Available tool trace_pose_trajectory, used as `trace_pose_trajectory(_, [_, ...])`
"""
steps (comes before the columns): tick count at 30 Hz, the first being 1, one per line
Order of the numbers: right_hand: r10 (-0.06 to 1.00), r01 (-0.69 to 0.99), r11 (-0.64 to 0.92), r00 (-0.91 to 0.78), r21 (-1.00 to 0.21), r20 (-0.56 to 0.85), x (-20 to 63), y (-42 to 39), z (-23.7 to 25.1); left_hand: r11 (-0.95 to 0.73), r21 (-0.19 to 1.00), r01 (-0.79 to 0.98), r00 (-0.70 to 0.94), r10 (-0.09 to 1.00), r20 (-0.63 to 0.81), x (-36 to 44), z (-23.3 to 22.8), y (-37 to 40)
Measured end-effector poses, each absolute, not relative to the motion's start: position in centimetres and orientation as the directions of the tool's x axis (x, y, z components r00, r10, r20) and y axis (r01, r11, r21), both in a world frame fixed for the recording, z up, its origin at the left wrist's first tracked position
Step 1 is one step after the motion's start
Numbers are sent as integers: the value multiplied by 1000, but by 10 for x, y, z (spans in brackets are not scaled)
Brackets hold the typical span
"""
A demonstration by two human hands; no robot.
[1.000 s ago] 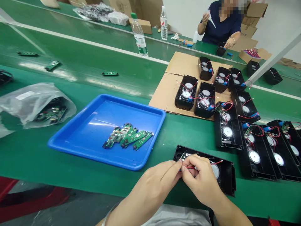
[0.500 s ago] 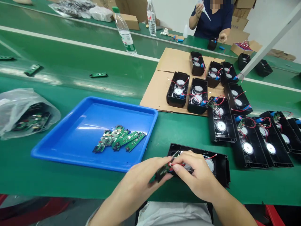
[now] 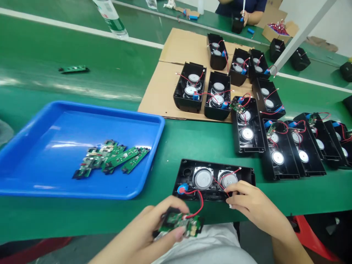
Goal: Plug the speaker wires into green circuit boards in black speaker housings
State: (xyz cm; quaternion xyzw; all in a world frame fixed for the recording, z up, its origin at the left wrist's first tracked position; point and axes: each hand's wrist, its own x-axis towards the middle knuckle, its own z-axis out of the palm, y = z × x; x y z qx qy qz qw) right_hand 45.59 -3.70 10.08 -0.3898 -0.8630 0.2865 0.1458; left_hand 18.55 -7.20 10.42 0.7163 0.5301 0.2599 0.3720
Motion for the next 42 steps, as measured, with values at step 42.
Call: trace_pose_trajectory(42, [774,645,633,-517,-428,367,408,-33,81,-150,806,572,248,969,4,243,93,-45])
